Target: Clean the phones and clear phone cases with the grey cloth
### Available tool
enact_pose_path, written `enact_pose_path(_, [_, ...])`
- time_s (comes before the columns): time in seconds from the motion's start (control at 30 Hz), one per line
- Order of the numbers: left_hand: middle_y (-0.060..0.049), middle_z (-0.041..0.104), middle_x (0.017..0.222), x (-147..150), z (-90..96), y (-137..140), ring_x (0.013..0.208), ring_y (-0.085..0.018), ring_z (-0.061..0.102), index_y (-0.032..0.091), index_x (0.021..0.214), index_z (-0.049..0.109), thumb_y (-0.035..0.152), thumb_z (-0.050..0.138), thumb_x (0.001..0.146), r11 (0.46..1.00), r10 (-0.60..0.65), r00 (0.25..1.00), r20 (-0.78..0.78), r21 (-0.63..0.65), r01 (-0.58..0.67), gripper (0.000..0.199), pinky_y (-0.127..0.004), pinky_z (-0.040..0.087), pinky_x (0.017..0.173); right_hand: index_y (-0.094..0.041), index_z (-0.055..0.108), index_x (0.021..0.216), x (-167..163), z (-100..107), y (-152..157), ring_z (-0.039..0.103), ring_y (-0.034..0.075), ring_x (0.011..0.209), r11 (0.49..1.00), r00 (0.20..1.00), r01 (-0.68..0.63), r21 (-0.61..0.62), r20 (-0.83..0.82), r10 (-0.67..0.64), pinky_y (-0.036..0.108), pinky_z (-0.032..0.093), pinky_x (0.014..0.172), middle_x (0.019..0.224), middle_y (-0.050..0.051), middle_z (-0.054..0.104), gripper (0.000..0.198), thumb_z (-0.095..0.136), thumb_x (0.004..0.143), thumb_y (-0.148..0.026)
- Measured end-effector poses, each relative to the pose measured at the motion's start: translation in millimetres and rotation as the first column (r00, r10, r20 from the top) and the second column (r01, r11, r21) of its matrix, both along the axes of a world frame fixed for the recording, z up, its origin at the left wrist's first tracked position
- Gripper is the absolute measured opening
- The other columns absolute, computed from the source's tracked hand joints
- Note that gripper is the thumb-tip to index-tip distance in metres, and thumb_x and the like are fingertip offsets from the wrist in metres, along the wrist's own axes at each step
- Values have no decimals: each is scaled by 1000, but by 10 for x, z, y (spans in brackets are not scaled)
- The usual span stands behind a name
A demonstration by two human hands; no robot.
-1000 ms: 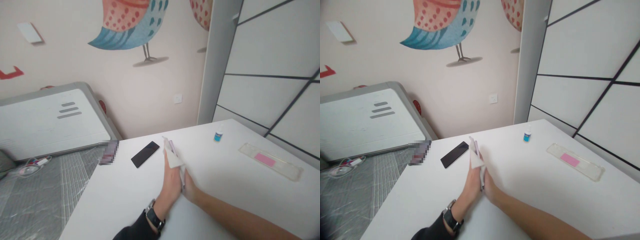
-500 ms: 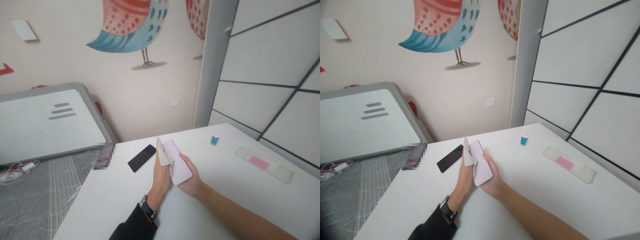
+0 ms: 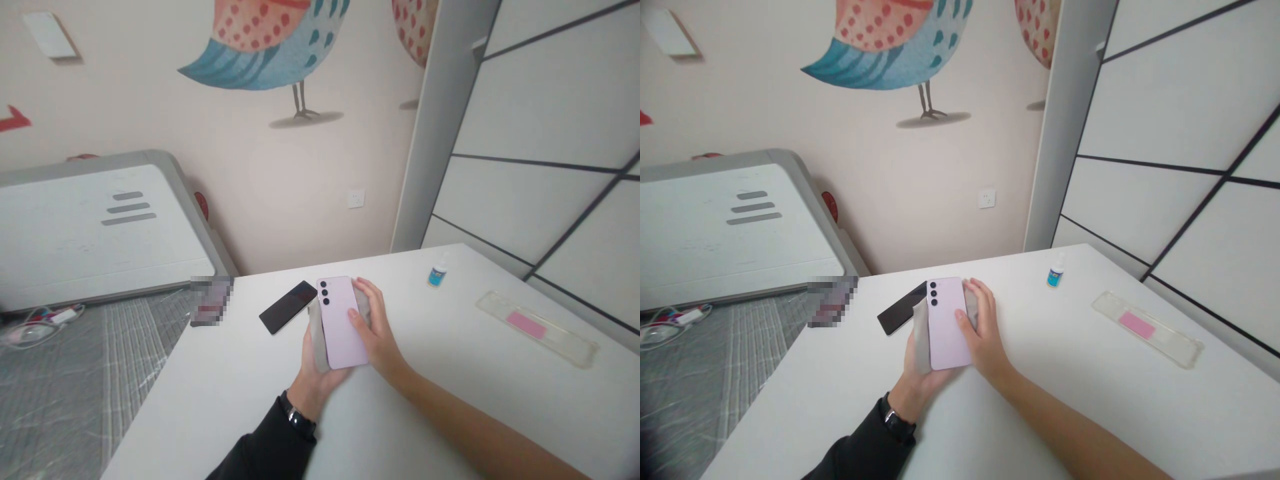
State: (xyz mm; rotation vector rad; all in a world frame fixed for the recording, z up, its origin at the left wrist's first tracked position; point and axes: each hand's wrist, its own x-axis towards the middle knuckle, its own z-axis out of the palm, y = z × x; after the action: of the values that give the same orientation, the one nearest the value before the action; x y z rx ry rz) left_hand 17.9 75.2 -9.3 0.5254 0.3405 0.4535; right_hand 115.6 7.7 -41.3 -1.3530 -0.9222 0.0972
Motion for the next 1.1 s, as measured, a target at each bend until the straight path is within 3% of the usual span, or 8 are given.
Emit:
enact_pose_path(0.07, [-6, 79, 93, -4, 30, -9, 81, -19, 73, 16, 104, 73, 40, 66, 90, 995, -11, 999, -38, -103, 7, 29, -29, 58, 81, -27, 38, 146, -12, 4, -8, 31, 28, 148, 1000, 1000, 12, 16, -21, -12, 54, 18, 126, 153, 12, 39, 55, 56, 97, -44])
enact_pose_path(0.13, [-6, 79, 90, 7, 42, -12, 74, -18, 73, 14, 106, 73, 35, 66, 90, 995, 18, 994, -106, -100, -28, 27, -30, 59, 80, -27, 34, 147, -18, 9, -12, 31, 28, 148, 1000, 998, 1, 15, -57, 0, 54, 18, 126, 153, 12, 38, 58, 58, 96, -43])
enact_pose_path(0.27, [-9, 78, 89, 35, 28, -8, 78, -22, 75, 11, 108, 72, 27, 67, 87, 998, 57, 981, -185, 0, -58, 26, -35, 60, 83, -27, 37, 144, -5, 35, -22, 35, 29, 145, 999, 992, -39, 14, -121, 41, 54, 22, 124, 151, 12, 41, 58, 61, 93, -42])
enact_pose_path(0.43, [-11, 78, 89, 25, -22, 20, 90, -29, 76, 10, 104, 72, 28, 78, 80, 990, 64, 988, -138, 133, -45, 31, -40, 59, 89, -27, 40, 143, 9, 97, -52, 41, 29, 139, 993, 984, -112, 30, -139, 115, 52, 28, 120, 147, 12, 46, 57, 62, 93, -41])
enact_pose_path(0.6, [-8, 78, 85, 23, -59, 41, 68, -20, 72, 12, 100, 73, 33, 86, 73, 972, 81, 983, -163, 232, -42, 37, -35, 60, 77, -26, 48, 139, 49, 93, -45, 44, 27, 139, 989, 981, -130, 70, -136, 139, 45, 30, 120, 145, 9, 51, 54, 66, 90, -39])
enact_pose_path(0.73, [-9, 78, 86, 30, -62, 27, 64, -16, 68, 11, 102, 75, 37, 89, 70, 945, 119, 976, -183, 322, -55, 44, -28, 56, 68, -24, 58, 132, 122, 42, 0, 53, 28, 131, 979, 939, -200, 35, -278, 202, 42, 38, 112, 140, 7, 61, 51, 70, 86, -41])
enact_pose_path(0.9, [-10, 78, 85, 22, -77, 34, 65, -15, 67, 9, 98, 76, 43, 91, 66, 927, 97, 973, -212, 374, -11, 49, -27, 53, 67, -21, 69, 111, 182, 32, 34, 66, 28, 105, 962, 894, -271, 24, -363, 261, 37, 51, 91, 112, 5, 75, 38, 73, 81, -44])
enact_pose_path(1.1, [-12, 77, 91, -2, -109, 23, 77, -23, 70, 9, 105, 74, 47, 93, 61, 930, -42, 973, -228, 347, 122, 61, -32, 54, 72, -22, 71, 117, 195, 23, 30, 65, 30, 116, 968, 884, -240, 75, -395, 250, 40, 48, 101, 122, 6, 74, 40, 72, 84, -45])
